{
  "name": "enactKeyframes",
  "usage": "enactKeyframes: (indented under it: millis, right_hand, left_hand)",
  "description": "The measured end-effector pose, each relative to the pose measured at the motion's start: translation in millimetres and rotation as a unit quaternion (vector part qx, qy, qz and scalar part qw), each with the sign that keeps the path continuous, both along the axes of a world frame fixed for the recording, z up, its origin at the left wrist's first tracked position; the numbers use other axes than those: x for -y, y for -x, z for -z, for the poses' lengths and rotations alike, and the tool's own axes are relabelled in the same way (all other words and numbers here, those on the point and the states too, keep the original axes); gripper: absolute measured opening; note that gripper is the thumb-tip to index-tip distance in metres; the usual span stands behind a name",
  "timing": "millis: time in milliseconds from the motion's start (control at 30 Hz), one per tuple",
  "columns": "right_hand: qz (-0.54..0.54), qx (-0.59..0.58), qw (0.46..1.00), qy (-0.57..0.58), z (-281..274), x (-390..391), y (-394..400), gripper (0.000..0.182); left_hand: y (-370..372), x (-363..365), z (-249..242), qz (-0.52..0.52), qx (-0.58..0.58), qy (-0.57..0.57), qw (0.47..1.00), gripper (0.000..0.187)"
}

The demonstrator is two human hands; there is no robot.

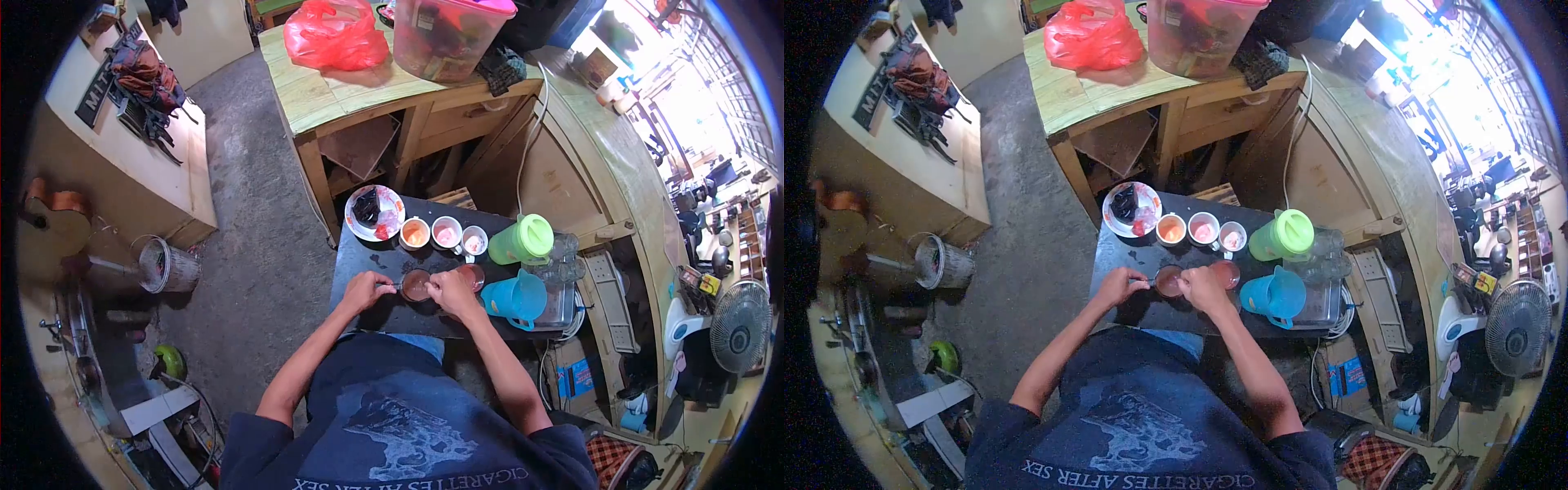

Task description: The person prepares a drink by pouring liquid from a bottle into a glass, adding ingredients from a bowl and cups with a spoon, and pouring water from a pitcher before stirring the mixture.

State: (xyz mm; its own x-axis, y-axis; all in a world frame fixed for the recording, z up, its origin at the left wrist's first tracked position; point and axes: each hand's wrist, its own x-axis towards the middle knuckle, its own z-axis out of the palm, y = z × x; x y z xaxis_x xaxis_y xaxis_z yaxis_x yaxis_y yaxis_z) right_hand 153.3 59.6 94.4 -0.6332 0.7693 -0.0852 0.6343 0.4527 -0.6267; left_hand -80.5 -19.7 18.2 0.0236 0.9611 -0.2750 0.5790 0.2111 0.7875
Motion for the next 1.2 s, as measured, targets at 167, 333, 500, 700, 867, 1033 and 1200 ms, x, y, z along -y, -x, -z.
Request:
enactKeyframes:
  millis: [167, 333, 500, 700, 867, 1033, 1200]
  right_hand:
    - [0.016, -0.057, 0.998, 0.038, 3, 4, 2, 0.023]
    - [0.014, -0.009, 1.000, -0.015, 7, 1, 1, 0.023]
    - [-0.016, -0.017, 0.998, 0.054, -1, -4, 13, 0.022]
    - [0.055, 0.036, 0.998, -0.013, 3, -4, 8, 0.020]
    - [-0.025, 0.009, 0.999, 0.040, 5, -5, 0, 0.025]
    - [0.046, -0.032, 0.998, 0.001, 0, -2, 8, 0.027]
    - [-0.032, 0.045, 0.996, -0.063, -6, -1, -2, 0.022]
  left_hand:
    - [0, -1, 15, 0.002, 0.008, -0.031, 0.999, 0.040]
    - [2, 0, 3, 0.002, -0.005, 0.003, 1.000, 0.041]
    - [0, -1, 13, 0.001, 0.013, -0.013, 1.000, 0.041]
    - [1, 0, 7, -0.001, 0.012, -0.003, 1.000, 0.040]
    - [1, 1, 4, 0.006, 0.005, -0.023, 1.000, 0.040]
    - [1, 0, -4, 0.010, -0.003, -0.014, 1.000, 0.041]
    - [0, 2, -2, 0.007, -0.004, -0.029, 1.000, 0.043]
